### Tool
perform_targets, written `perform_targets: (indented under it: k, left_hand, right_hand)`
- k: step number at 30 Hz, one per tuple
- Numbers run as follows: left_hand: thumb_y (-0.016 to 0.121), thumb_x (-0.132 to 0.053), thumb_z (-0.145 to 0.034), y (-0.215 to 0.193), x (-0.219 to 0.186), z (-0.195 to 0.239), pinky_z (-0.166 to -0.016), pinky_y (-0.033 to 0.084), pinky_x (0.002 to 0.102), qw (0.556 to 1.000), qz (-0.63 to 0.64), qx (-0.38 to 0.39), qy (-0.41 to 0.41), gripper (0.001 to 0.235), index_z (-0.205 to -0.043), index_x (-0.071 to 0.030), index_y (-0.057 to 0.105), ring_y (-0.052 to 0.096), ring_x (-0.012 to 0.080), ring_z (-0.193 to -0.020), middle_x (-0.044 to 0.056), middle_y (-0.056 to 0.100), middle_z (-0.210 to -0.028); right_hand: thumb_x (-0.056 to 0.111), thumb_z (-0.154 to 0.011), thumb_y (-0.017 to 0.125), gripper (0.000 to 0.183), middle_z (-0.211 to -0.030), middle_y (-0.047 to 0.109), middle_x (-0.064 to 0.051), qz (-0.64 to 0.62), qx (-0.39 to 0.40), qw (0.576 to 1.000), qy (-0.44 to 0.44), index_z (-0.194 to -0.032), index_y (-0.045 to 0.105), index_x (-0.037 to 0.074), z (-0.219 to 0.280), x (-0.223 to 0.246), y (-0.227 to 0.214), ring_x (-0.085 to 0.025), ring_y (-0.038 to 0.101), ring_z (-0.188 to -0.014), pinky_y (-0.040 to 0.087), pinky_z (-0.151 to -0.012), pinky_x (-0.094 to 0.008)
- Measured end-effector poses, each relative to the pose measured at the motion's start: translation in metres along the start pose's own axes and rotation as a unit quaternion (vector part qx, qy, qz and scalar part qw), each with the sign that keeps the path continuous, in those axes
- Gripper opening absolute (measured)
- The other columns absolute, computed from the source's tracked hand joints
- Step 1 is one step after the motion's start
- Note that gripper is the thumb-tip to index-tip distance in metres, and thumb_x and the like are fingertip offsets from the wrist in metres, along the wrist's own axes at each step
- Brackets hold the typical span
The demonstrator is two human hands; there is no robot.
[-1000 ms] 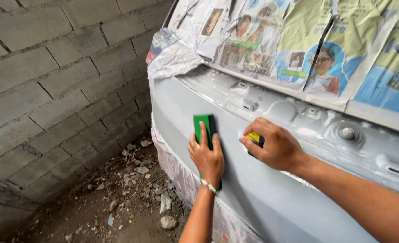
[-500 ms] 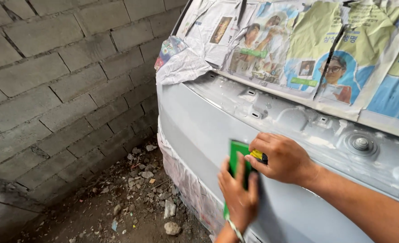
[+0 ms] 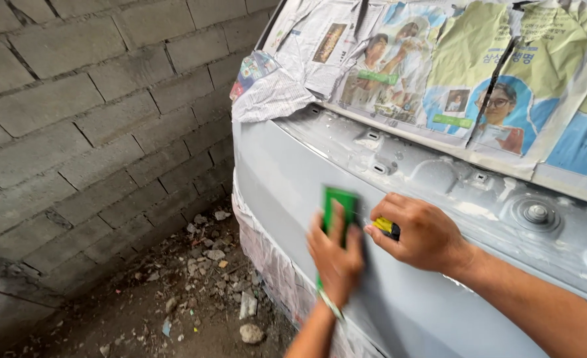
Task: The person sands the surface of a car bumper using a green sanding block and a yellow sponge. They repeatedly dip the sponge into a bucket of water and wipe the area while sanding. The bumper is partially covered with newspaper to protect adjacent areas.
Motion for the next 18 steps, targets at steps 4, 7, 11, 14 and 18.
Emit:
perform_targets:
  k: [4, 7, 11, 14, 18]
  left_hand:
    - [0.06, -0.037, -0.101, 0.002, 0.04, -0.057, -0.111, 0.035, 0.056, 0.995, -0.019, -0.056, -0.079, 0.053, -0.152, -0.024, 0.05, 0.047, 0.048, -0.132, 0.029, 0.049, -0.145]
    - [0.063, -0.035, -0.097, 0.001, -0.027, 0.002, -0.11, 0.034, 0.056, 0.999, -0.003, -0.01, 0.043, 0.061, -0.155, -0.021, 0.048, 0.047, 0.0502, -0.128, 0.033, 0.046, -0.144]
    - [0.066, -0.035, -0.094, 0.003, -0.071, 0.028, -0.108, 0.035, 0.055, 0.993, 0.011, 0.051, 0.109, 0.063, -0.154, -0.022, 0.05, 0.048, 0.049, -0.126, 0.034, 0.045, -0.145]
    - [0.066, -0.034, -0.094, 0.011, -0.06, -0.017, -0.108, 0.034, 0.057, 0.996, -0.011, 0.063, 0.058, 0.062, -0.153, -0.021, 0.05, 0.047, 0.0489, -0.126, 0.032, 0.045, -0.147]
    - [0.063, -0.033, -0.098, 0.008, -0.059, -0.024, -0.108, 0.035, 0.057, 0.999, -0.03, 0.028, 0.021, 0.058, -0.153, -0.018, 0.05, 0.047, 0.0491, -0.125, 0.033, 0.044, -0.148]
  right_hand:
    - [0.023, -0.085, 0.073, 0.017, -0.09, 0.068, -0.01, -0.056, -0.056, 0.996, 0.038, -0.09, 0.07, 0.007, 0.003, -0.008, -0.009, -0.03, 0.068, -0.081, 0.054, -0.073, -0.039]
    - [0.017, -0.09, 0.071, 0.013, -0.092, 0.067, -0.01, -0.133, -0.166, 0.976, 0.047, -0.093, 0.067, 0.005, 0.0, -0.034, -0.017, -0.026, 0.067, -0.086, 0.053, -0.079, -0.037]
    - [0.012, -0.096, 0.07, 0.011, -0.102, 0.068, -0.011, -0.159, -0.248, 0.953, 0.066, -0.097, 0.065, 0.003, 0.009, -0.042, -0.03, -0.023, 0.067, -0.097, 0.052, -0.088, -0.035]
    - [0.011, -0.1, 0.068, 0.011, -0.112, 0.069, -0.011, -0.174, -0.282, 0.943, 0.03, -0.103, 0.062, 0.003, 0.016, -0.032, -0.044, -0.019, 0.067, -0.101, 0.053, -0.09, -0.032]
    - [0.014, -0.099, 0.069, 0.013, -0.102, 0.073, -0.008, -0.211, -0.261, 0.941, 0.045, -0.106, 0.069, 0.003, 0.006, -0.04, -0.047, -0.014, 0.07, -0.094, 0.055, -0.084, -0.028]
Point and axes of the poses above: each hand's wrist, its own z-axis away from the middle knuckle, its own y-axis out of the palm, x = y × z, the point moved 7 cm from there along -z, towards the middle knuckle
